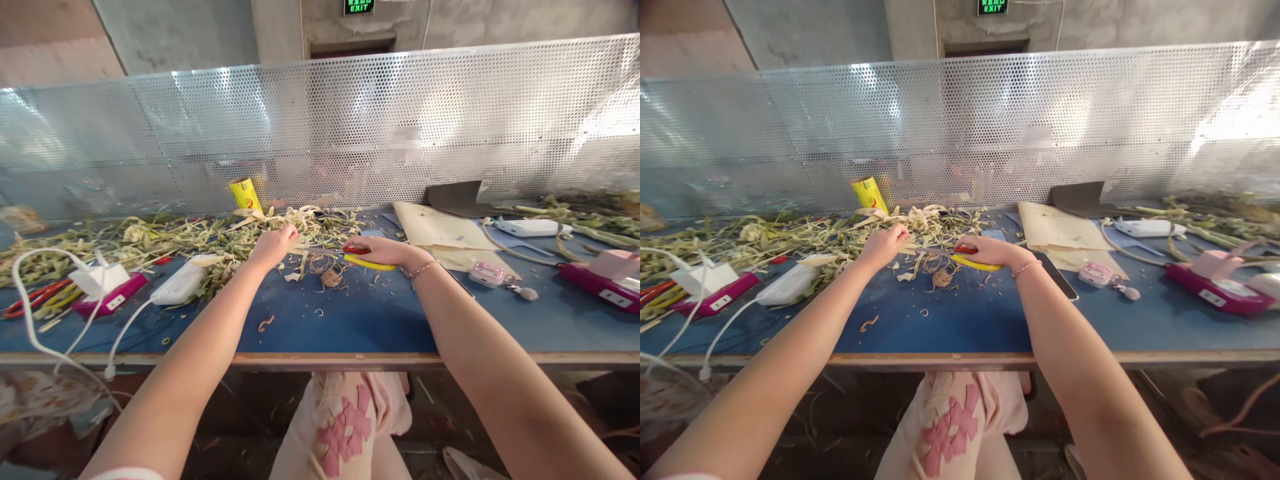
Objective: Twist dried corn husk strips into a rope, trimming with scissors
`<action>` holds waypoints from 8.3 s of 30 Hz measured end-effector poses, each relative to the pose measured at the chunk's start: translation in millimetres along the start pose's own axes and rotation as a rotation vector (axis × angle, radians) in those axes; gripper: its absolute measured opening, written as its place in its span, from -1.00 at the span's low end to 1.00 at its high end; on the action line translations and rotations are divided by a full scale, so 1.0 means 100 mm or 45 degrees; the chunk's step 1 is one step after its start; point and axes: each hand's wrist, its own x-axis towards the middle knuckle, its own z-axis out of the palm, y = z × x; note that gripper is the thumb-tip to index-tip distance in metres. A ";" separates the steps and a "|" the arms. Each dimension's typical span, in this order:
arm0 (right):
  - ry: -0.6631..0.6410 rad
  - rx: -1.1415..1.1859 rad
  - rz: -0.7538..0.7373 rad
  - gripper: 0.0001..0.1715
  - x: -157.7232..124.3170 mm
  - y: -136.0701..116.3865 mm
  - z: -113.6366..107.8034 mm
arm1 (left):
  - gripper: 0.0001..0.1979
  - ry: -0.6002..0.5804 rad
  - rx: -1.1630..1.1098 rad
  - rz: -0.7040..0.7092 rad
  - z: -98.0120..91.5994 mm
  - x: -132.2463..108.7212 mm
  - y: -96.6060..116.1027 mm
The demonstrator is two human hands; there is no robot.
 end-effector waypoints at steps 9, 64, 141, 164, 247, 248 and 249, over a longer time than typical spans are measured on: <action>0.003 -0.014 0.017 -0.54 -0.05 -0.10 -0.03 | -0.71 0.010 -0.023 0.012 0.03 0.00 -0.03; 1.091 0.904 -0.127 -0.68 0.29 -0.66 0.42 | -0.70 0.279 -1.586 -0.229 -0.21 -0.03 0.73; 0.790 1.293 0.062 -0.83 0.38 -0.49 0.45 | -0.72 0.099 -2.191 -0.917 -0.15 0.03 0.69; 0.676 0.272 0.167 -0.86 0.31 -0.47 0.38 | -0.67 0.131 -1.989 -0.898 -0.01 0.04 0.66; 0.497 -0.569 0.256 -0.37 0.05 -0.17 0.03 | -0.63 -0.047 -1.566 -0.766 -0.12 0.07 0.11; 0.485 -0.568 0.250 -0.36 0.04 -0.17 0.02 | -0.61 -0.032 -1.477 -0.716 -0.11 0.07 0.09; 0.471 -0.565 0.242 -0.36 0.04 -0.17 0.02 | -0.60 -0.014 -1.384 -0.665 -0.11 0.07 0.07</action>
